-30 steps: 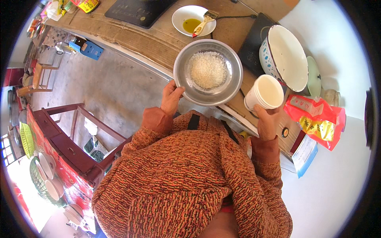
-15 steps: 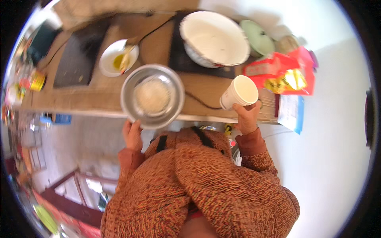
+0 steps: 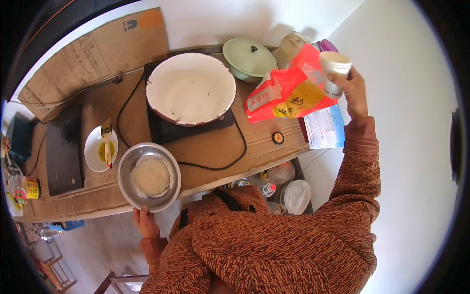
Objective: The person measures rice from a large bag into a metal bowl using a paper cup, then carries the bowl to a table. They add water from a white bucket using a ladle and stir the mixture with chopsticks.
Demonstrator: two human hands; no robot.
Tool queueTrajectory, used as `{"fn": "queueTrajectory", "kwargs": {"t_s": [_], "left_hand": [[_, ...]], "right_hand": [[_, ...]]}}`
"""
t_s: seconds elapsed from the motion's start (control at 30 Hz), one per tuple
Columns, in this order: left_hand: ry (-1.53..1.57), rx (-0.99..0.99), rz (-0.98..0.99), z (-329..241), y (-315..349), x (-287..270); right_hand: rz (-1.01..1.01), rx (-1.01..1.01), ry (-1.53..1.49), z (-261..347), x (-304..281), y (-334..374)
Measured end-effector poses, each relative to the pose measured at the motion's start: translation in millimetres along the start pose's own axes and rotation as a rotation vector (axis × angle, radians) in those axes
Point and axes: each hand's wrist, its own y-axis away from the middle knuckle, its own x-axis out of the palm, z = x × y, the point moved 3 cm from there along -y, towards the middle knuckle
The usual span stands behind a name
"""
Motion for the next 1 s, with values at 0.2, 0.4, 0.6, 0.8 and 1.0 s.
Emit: {"fn": "queueTrajectory", "kwargs": {"t_s": [0.2, 0.4, 0.6, 0.8, 1.0], "left_hand": [[-0.055, 0.010, -0.019, -5, 2, 11], [-0.048, 0.005, -0.074, -9, 2, 21], [-0.043, -0.003, -0.078, -11, 3, 27], [-0.044, -0.032, -0.042, -6, -4, 18], [-0.049, -0.043, -0.061, -5, -3, 15]], "right_hand": [[-0.047, 0.084, 0.332, -13, -3, -31], [0.093, 0.156, 0.918, -15, -1, -44], [0.338, -0.245, 1.375, -17, 17, -44], [0.820, -0.206, 1.611, -60, 49, -80], [0.937, -0.115, 1.319, -81, 73, -94]]}}
